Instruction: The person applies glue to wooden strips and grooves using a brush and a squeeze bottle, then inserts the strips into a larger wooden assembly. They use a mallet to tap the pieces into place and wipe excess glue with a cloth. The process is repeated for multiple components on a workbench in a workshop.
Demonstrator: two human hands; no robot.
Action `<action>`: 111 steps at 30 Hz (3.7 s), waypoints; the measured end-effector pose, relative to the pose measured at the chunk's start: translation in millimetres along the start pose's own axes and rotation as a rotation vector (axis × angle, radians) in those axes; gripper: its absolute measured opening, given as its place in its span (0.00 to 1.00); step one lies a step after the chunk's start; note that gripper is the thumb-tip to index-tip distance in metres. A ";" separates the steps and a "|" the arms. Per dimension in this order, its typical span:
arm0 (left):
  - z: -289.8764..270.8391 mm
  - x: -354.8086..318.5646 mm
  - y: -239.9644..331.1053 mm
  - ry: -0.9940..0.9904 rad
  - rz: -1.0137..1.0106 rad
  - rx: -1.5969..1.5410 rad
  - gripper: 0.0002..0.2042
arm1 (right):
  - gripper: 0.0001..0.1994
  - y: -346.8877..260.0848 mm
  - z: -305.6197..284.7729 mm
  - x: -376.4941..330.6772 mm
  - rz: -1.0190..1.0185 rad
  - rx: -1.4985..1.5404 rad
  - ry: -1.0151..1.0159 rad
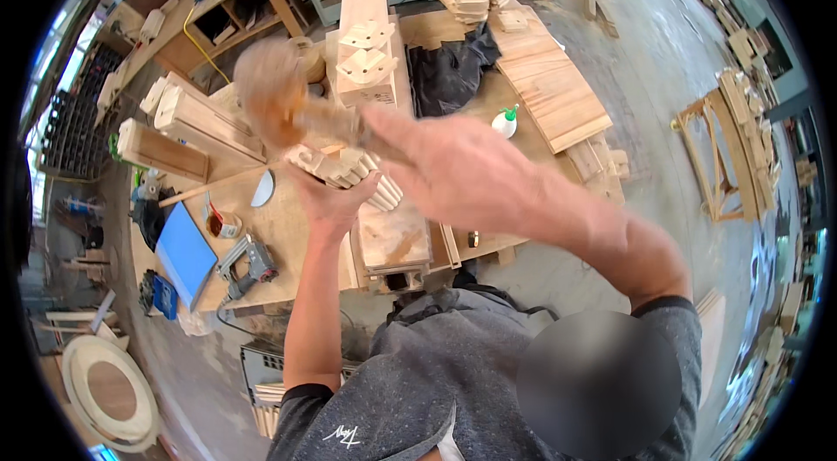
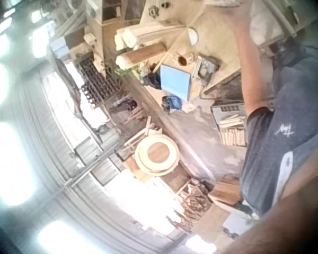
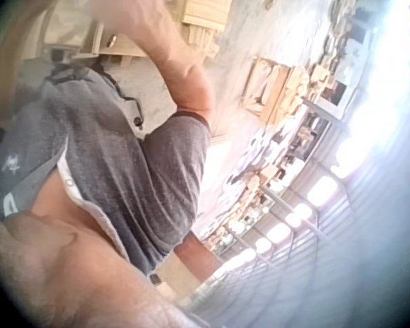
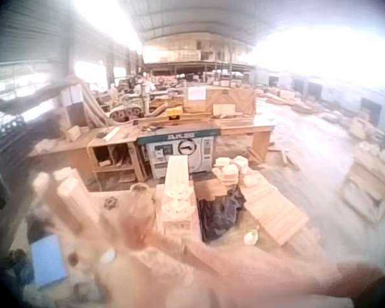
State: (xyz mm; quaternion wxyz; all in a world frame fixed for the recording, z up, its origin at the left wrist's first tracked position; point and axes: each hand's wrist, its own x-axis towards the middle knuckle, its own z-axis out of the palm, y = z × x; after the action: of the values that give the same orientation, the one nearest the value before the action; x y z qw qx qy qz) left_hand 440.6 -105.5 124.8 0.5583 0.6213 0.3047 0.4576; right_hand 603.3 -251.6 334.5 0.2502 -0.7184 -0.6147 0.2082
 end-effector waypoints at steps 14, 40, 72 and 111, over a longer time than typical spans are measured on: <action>-21.3 34.7 16.0 -0.301 0.195 0.252 0.52 | 0.16 267.6 172.3 -70.6 0.625 0.276 0.150; -9.4 -9.3 -14.3 -0.168 -0.010 0.198 0.52 | 0.11 277.6 119.8 259.9 0.791 1.263 -0.169; -13.1 -26.4 152.3 -0.428 -0.141 0.100 0.57 | 0.19 61.3 -9.1 58.8 -0.559 0.729 0.165; -8.9 -42.5 171.7 -0.516 -0.250 -0.188 0.55 | 0.25 51.1 -31.2 51.1 -0.906 0.357 0.144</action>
State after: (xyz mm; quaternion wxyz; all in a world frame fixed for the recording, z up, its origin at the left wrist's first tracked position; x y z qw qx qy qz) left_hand 393.0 -172.3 281.7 0.7245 0.6202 0.1833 0.2384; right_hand 670.1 -210.5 328.1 0.4768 -0.3371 -0.8013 0.1305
